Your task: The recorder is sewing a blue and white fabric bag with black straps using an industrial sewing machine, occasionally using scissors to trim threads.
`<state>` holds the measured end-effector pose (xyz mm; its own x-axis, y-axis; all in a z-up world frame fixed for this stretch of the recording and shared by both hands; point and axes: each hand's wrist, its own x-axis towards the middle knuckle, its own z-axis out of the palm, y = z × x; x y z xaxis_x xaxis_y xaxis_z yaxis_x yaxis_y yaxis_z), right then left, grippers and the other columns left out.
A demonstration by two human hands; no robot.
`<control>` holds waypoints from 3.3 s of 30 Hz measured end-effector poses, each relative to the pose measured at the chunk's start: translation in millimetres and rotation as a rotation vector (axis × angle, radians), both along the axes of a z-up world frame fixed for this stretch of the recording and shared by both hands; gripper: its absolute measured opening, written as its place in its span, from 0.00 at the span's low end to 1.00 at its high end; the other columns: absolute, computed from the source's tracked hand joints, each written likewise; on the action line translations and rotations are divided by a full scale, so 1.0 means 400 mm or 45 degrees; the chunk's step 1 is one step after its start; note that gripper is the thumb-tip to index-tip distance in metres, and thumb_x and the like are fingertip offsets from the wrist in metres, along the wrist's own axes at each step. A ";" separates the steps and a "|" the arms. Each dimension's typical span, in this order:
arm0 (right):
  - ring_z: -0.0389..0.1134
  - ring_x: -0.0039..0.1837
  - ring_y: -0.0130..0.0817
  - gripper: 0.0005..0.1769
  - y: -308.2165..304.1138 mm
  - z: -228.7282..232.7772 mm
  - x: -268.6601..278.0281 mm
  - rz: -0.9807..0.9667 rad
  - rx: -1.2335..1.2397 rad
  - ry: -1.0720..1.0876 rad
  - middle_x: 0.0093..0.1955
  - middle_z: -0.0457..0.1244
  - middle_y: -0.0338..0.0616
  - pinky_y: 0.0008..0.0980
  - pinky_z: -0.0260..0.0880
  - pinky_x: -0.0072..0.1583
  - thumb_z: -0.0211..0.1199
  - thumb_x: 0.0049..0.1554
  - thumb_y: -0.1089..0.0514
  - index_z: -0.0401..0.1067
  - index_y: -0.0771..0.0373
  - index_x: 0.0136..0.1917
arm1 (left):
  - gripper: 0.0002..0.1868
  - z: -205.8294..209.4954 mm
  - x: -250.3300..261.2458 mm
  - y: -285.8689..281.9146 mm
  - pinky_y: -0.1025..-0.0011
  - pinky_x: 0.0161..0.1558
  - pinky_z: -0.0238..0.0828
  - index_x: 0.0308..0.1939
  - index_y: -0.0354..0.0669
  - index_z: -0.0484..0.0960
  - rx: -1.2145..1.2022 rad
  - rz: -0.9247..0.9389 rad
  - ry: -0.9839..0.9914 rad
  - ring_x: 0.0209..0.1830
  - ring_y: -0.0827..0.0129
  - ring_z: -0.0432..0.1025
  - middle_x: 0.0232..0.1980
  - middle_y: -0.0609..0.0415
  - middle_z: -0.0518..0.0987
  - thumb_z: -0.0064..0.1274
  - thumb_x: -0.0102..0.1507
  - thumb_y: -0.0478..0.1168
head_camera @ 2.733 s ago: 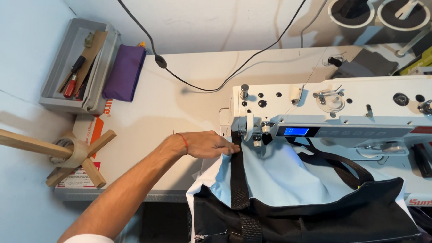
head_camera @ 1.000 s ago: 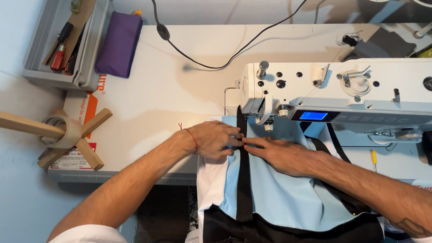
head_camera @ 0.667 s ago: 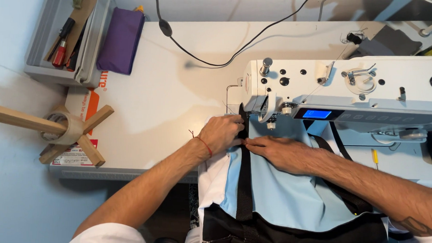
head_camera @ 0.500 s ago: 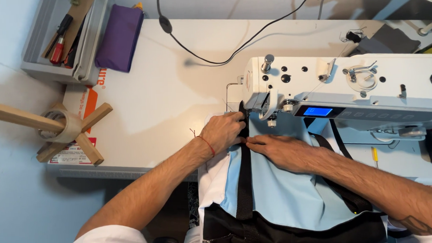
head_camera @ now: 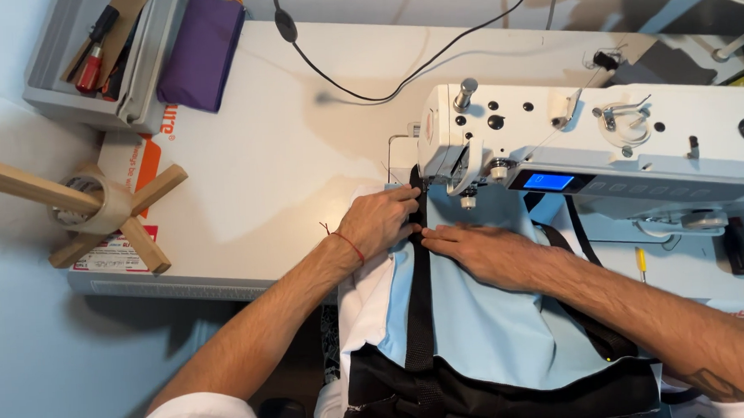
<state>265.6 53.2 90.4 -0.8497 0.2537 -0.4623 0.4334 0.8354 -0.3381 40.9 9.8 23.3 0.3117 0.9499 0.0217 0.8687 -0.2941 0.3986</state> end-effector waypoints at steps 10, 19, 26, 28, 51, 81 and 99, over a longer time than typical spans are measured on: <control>0.59 0.74 0.48 0.34 0.015 -0.033 0.023 0.081 0.065 0.042 0.81 0.49 0.42 0.45 0.58 0.74 0.44 0.59 0.69 0.54 0.56 0.78 | 0.20 0.015 0.013 0.000 0.60 0.53 0.77 0.47 0.40 0.83 -0.029 0.056 -0.015 0.70 0.63 0.68 0.69 0.56 0.74 0.63 0.58 0.49; 0.59 0.73 0.48 0.31 0.043 -0.044 0.026 0.063 0.057 0.053 0.80 0.49 0.39 0.39 0.63 0.71 0.44 0.63 0.64 0.54 0.53 0.79 | 0.24 0.007 0.007 0.028 0.60 0.54 0.77 0.52 0.39 0.81 -0.081 0.036 0.013 0.70 0.62 0.67 0.72 0.51 0.71 0.63 0.58 0.49; 0.64 0.69 0.45 0.27 0.079 -0.074 0.040 0.153 0.173 0.427 0.73 0.60 0.44 0.37 0.67 0.67 0.50 0.60 0.65 0.65 0.58 0.72 | 0.24 0.009 -0.002 0.049 0.60 0.57 0.74 0.52 0.40 0.81 -0.060 0.032 0.002 0.73 0.59 0.63 0.71 0.51 0.71 0.63 0.58 0.50; 0.67 0.65 0.43 0.24 0.084 -0.066 0.034 0.168 0.221 0.545 0.69 0.65 0.44 0.37 0.69 0.65 0.54 0.60 0.64 0.69 0.58 0.70 | 0.24 0.006 -0.007 0.060 0.60 0.59 0.74 0.52 0.40 0.80 -0.047 0.009 -0.012 0.74 0.60 0.62 0.73 0.51 0.70 0.63 0.58 0.50; 0.68 0.49 0.40 0.19 0.132 -0.031 -0.014 -0.085 0.072 0.331 0.52 0.64 0.45 0.40 0.74 0.47 0.50 0.64 0.56 0.68 0.53 0.68 | 0.32 0.000 -0.036 0.148 0.58 0.64 0.68 0.64 0.45 0.75 -0.148 0.005 0.005 0.77 0.60 0.56 0.73 0.57 0.69 0.62 0.59 0.53; 0.67 0.63 0.47 0.24 0.121 -0.050 -0.010 -0.152 0.056 0.252 0.70 0.61 0.48 0.39 0.71 0.61 0.48 0.64 0.57 0.66 0.50 0.73 | 0.41 0.024 -0.203 0.152 0.65 0.52 0.77 0.51 0.39 0.82 -0.338 0.332 -0.310 0.46 0.56 0.80 0.46 0.42 0.84 0.73 0.45 0.64; 0.67 0.60 0.45 0.23 0.155 -0.033 0.014 -0.236 -0.189 0.241 0.67 0.63 0.51 0.41 0.69 0.60 0.47 0.66 0.59 0.64 0.54 0.74 | 0.36 0.027 -0.139 0.245 0.66 0.58 0.76 0.69 0.50 0.66 -1.521 0.334 -1.310 0.58 0.71 0.75 0.60 0.54 0.79 0.61 0.59 0.50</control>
